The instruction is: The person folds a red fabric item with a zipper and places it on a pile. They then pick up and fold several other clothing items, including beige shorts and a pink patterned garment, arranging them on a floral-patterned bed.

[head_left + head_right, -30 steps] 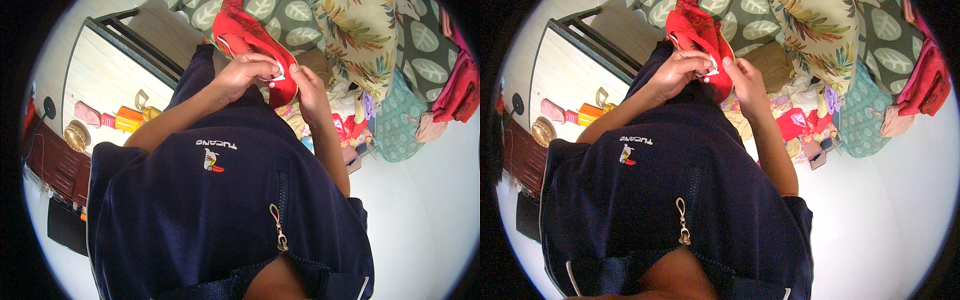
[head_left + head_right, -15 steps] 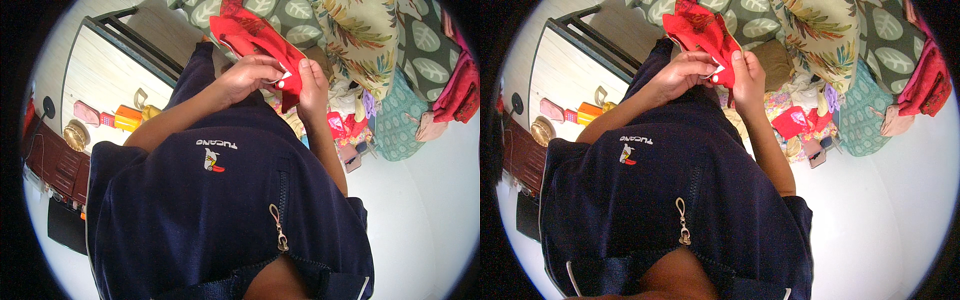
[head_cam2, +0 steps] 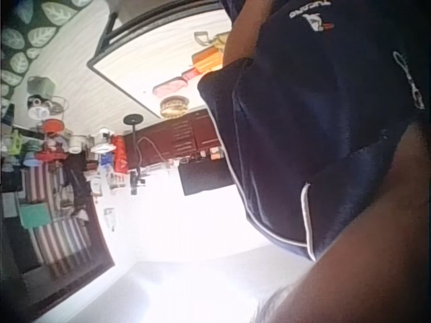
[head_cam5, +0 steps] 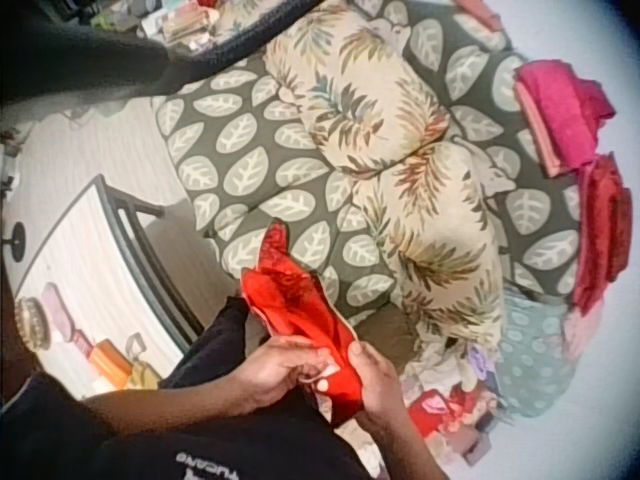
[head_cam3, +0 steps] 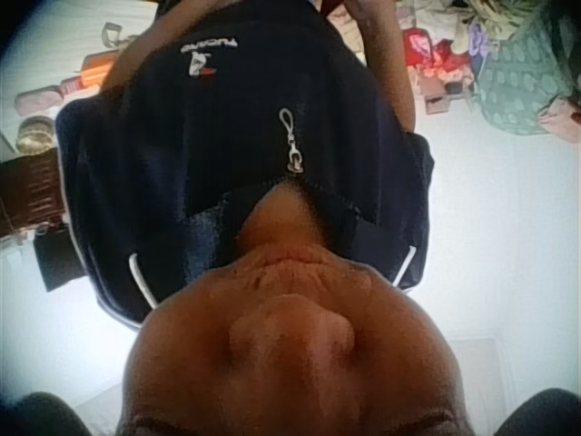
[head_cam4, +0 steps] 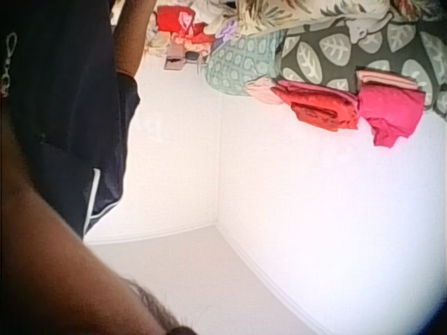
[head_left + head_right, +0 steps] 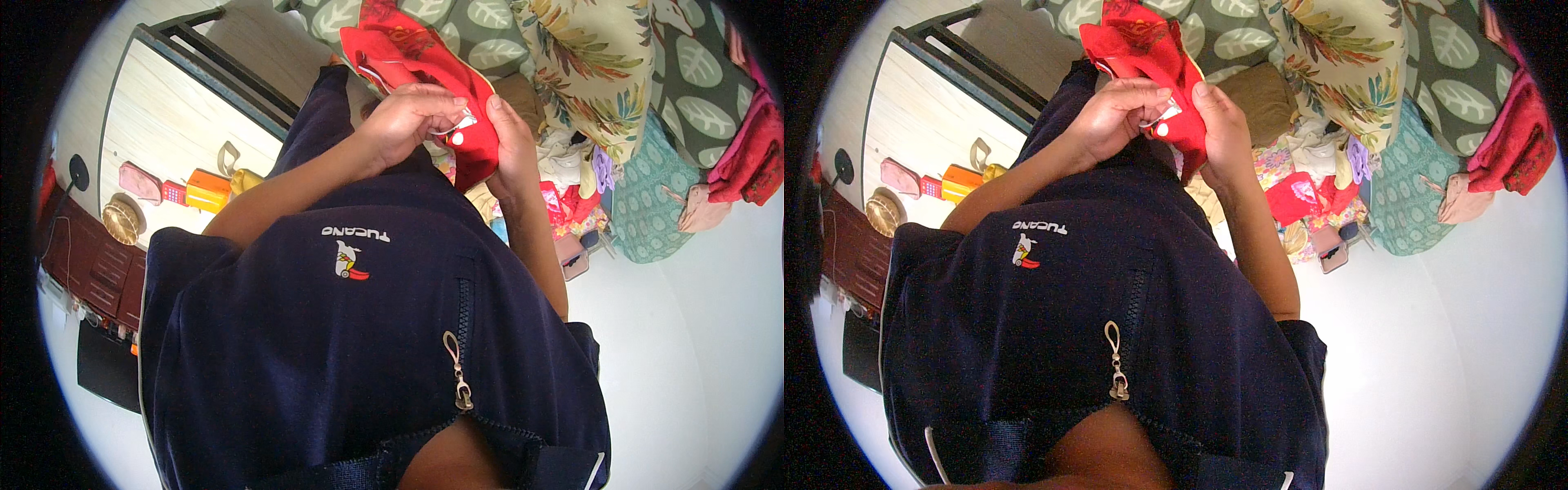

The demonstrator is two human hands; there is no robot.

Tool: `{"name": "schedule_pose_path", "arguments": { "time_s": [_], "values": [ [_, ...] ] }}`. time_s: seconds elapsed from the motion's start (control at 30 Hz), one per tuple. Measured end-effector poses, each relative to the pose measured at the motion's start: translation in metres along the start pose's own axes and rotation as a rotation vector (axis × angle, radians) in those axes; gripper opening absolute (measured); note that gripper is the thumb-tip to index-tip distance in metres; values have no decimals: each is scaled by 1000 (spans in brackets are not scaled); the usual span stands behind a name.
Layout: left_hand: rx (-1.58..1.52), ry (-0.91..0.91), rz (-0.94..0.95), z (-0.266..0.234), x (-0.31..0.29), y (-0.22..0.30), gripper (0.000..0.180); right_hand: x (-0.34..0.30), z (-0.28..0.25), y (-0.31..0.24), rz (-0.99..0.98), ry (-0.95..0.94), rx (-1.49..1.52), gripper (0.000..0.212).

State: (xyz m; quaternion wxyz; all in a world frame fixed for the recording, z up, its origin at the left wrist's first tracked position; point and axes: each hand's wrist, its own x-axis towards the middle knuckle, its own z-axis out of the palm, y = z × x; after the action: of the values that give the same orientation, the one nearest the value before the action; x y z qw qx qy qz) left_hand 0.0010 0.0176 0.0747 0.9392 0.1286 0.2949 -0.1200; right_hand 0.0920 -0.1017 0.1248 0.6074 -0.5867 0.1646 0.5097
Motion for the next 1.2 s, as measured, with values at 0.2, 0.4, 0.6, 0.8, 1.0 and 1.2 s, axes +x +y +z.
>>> {"name": "schedule_pose_path", "arguments": {
  "time_s": [0.2,0.4,0.6,0.8,1.0,1.2],
  "values": [
    [86,33,44,7,-2,3,21,-3,1,-3,14,-41,-46,26],
    [310,-27,157,3,-2,3,21,-5,0,-11,22,-25,-207,22],
    [247,8,52,1,-2,1,14,-4,-2,-7,-29,45,-169,20],
    [346,-29,43,7,-4,5,11,-5,-1,-7,-180,106,-448,26],
    [353,25,44,4,-1,1,11,3,-11,0,-251,120,-594,28],
    [289,57,16,6,-1,2,10,1,0,-2,-279,102,-554,29]
  ]
}}
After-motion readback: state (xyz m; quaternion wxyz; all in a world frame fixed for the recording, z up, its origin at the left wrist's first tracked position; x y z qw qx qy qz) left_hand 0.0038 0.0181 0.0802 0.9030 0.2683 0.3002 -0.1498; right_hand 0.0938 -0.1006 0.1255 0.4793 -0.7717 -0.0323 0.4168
